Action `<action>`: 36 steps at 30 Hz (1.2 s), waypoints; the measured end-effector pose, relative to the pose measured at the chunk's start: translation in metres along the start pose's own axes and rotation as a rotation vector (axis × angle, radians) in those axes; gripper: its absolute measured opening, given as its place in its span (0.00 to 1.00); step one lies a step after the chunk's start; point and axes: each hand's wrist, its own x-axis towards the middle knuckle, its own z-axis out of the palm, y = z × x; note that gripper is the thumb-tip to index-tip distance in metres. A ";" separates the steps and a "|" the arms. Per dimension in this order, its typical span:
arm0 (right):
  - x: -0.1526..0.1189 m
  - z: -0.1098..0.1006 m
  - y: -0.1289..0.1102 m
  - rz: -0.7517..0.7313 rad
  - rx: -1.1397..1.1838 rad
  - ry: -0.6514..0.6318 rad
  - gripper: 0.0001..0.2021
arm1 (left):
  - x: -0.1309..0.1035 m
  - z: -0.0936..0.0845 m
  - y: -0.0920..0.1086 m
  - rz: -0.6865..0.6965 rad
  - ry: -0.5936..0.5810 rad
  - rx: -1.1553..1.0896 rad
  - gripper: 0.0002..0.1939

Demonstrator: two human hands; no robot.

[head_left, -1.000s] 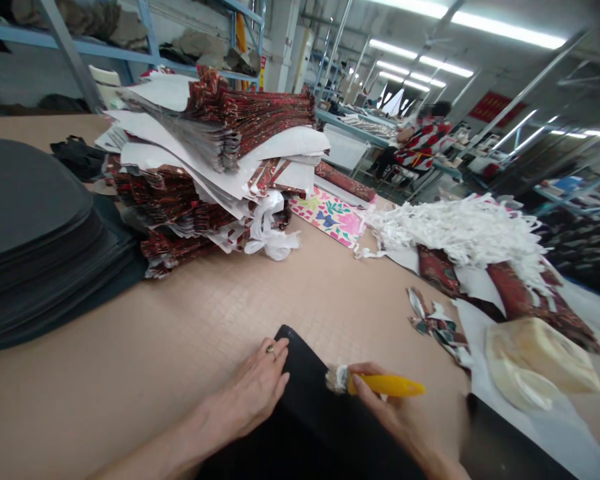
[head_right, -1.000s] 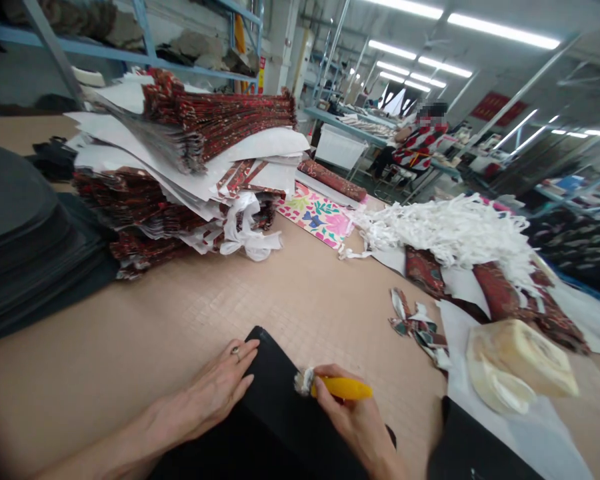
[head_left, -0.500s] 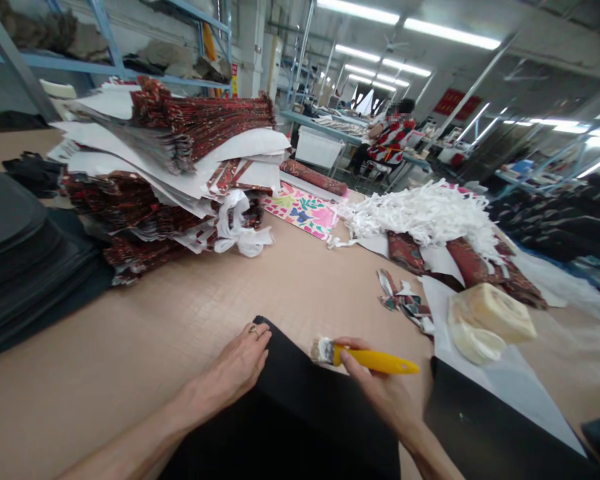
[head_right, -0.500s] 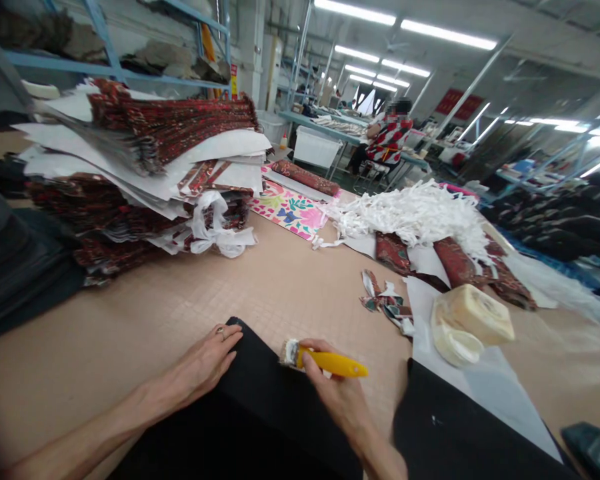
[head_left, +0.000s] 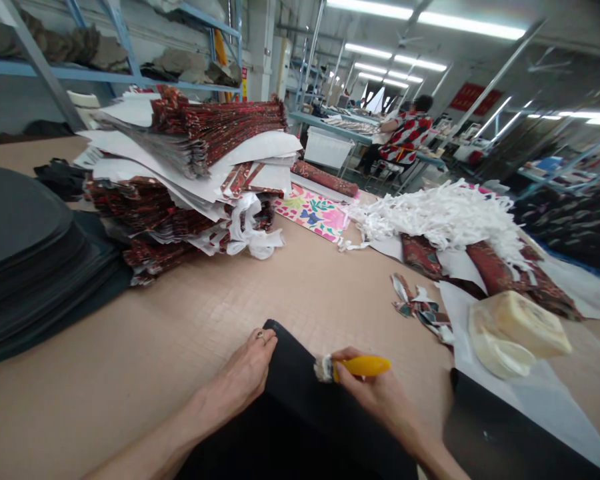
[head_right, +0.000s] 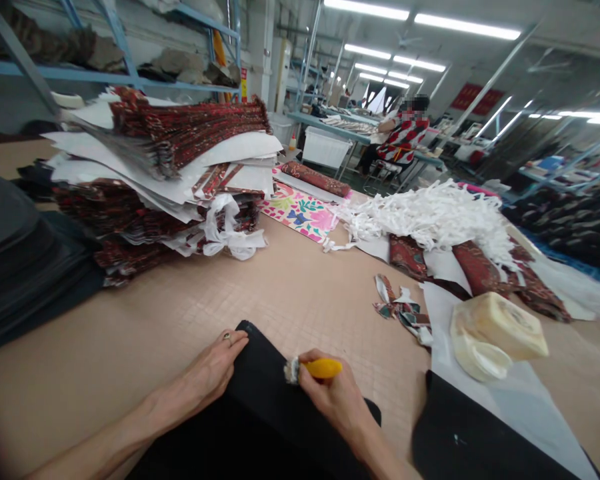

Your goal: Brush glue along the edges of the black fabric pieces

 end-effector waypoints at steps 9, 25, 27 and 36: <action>-0.043 -0.063 0.015 0.102 -0.085 0.354 0.14 | 0.038 -0.035 0.026 0.019 -0.151 -0.085 0.18; -0.069 -0.103 0.081 0.185 0.005 0.191 0.11 | 0.048 -0.020 0.020 0.090 -0.204 -0.105 0.16; -0.085 -0.126 0.093 0.253 -0.024 0.287 0.14 | 0.051 -0.020 0.018 0.097 -0.194 -0.114 0.16; -0.085 -0.136 0.052 0.193 -0.181 0.614 0.16 | 0.088 -0.050 0.011 0.035 -0.298 -0.060 0.09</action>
